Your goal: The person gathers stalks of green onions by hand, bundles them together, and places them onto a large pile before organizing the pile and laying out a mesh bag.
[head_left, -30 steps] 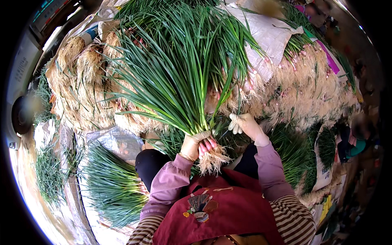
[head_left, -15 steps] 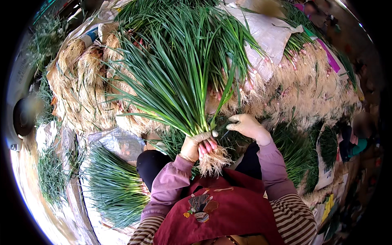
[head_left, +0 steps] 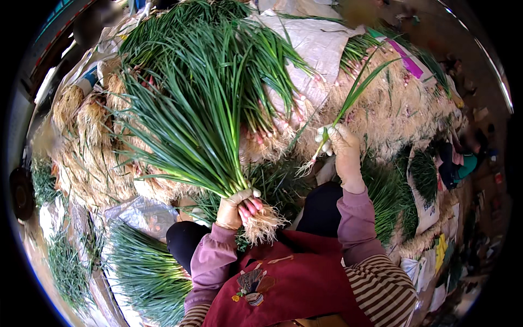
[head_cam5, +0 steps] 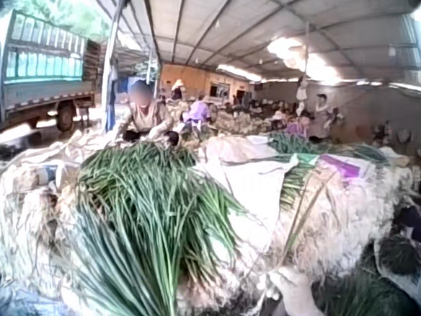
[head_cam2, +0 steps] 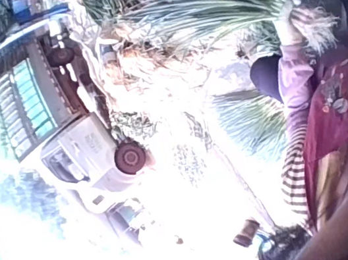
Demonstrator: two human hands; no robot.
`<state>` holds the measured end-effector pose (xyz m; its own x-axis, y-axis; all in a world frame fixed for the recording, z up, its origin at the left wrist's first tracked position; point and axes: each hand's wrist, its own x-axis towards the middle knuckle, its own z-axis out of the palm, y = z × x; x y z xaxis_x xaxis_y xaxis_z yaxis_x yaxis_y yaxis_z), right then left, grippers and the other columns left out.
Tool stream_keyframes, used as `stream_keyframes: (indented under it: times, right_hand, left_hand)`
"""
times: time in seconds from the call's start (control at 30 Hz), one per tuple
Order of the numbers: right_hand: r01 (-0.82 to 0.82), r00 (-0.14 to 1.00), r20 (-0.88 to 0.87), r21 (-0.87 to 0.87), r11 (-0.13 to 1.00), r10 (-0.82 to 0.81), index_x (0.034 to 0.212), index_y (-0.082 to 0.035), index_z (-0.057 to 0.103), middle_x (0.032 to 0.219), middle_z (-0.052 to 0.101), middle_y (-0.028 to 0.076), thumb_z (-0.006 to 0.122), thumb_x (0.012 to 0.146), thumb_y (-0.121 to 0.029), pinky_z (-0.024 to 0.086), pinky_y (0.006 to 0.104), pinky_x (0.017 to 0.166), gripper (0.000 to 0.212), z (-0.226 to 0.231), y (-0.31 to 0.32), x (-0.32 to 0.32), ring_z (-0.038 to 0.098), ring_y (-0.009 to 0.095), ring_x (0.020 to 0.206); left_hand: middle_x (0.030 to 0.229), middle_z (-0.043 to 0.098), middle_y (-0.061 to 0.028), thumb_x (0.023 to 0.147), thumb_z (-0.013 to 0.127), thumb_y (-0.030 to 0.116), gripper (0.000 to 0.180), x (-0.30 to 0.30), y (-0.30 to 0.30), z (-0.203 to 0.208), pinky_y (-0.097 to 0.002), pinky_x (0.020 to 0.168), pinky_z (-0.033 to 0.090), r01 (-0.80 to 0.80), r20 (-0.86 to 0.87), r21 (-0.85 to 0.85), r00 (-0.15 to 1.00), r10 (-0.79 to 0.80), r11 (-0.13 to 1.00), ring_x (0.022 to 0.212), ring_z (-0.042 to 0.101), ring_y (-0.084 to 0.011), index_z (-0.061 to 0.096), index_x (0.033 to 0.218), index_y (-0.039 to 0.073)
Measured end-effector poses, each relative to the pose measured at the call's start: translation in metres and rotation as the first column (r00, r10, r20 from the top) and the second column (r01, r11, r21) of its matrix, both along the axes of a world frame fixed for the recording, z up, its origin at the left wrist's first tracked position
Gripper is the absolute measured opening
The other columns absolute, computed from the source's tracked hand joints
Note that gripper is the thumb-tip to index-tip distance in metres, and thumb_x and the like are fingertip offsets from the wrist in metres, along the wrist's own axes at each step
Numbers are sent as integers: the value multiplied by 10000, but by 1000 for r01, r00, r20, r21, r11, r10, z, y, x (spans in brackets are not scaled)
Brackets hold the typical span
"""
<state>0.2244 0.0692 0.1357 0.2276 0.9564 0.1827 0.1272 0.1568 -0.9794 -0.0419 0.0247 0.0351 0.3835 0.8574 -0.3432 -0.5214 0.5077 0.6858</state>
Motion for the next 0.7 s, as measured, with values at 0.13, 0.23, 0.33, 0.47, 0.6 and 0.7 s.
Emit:
stream_keyframes:
  times: [0.13, 0.23, 0.33, 0.47, 0.6, 0.7]
  right_hand:
    - [309, 938, 130, 103, 946, -320, 991, 23, 588, 742, 626, 40, 452, 941, -127, 344, 164, 480, 208, -8, -31, 73, 472, 42, 558]
    - [588, 804, 124, -18, 809, -581, 977, 15, 594, 702, 612, 30, 479, 928, -144, 344, 187, 461, 202, -36, -76, 148, 448, 50, 519]
    - [735, 669, 494, -322, 598, -556, 916, 15, 614, 634, 585, 65, 549, 892, -251, 373, 274, 448, 275, -110, -136, 242, 456, 137, 471]
    - [695, 510, 851, -318, 645, -129, 982, 58, 609, 950, 616, 196, 531, 864, -319, 451, 387, 701, 403, -101, -121, 196, 605, 290, 736]
    - [140, 961, 252, -91, 986, -113, 994, 39, 624, 866, 644, 92, 530, 875, -107, 457, 233, 650, 211, -2, -20, 53, 594, 126, 708]
    - [-183, 865, 497, 179, 967, 72, 1017, -2, 634, 979, 647, 121, 511, 885, -122, 478, 275, 721, 217, 24, 53, -11, 625, 185, 790]
  left_hand:
    - [628, 592, -155, 796, 618, 201, 237, 9, -7, -5, -185, 411, 376, -138, 111, -8, 984, 138, 990, 497, 538, -154, 557, 815, -27]
    - [693, 606, -156, 761, 642, 175, 214, 2, -5, -2, -238, 491, 433, -29, 76, 82, 997, 23, 996, 554, 564, -183, 555, 805, -16]
    - [740, 576, -93, 741, 688, 141, 350, 0, -10, 11, -176, 357, 395, -77, 269, 194, 963, 23, 978, 510, 604, -164, 531, 1012, -17]
    - [688, 523, -57, 670, 725, 94, 363, -11, -6, 9, -263, 461, 427, -74, 501, 412, 851, -158, 908, 598, 485, -201, 515, 955, 16]
    - [652, 479, -19, 650, 716, 119, 292, -12, -8, 22, -281, 546, 361, -178, 325, 150, 938, 122, 973, 615, 445, -151, 489, 827, 71]
    - [735, 482, -36, 753, 642, 31, 213, -16, -1, 11, -213, 466, 366, -82, 284, 12, 956, 75, 997, 586, 450, -134, 496, 903, 70]
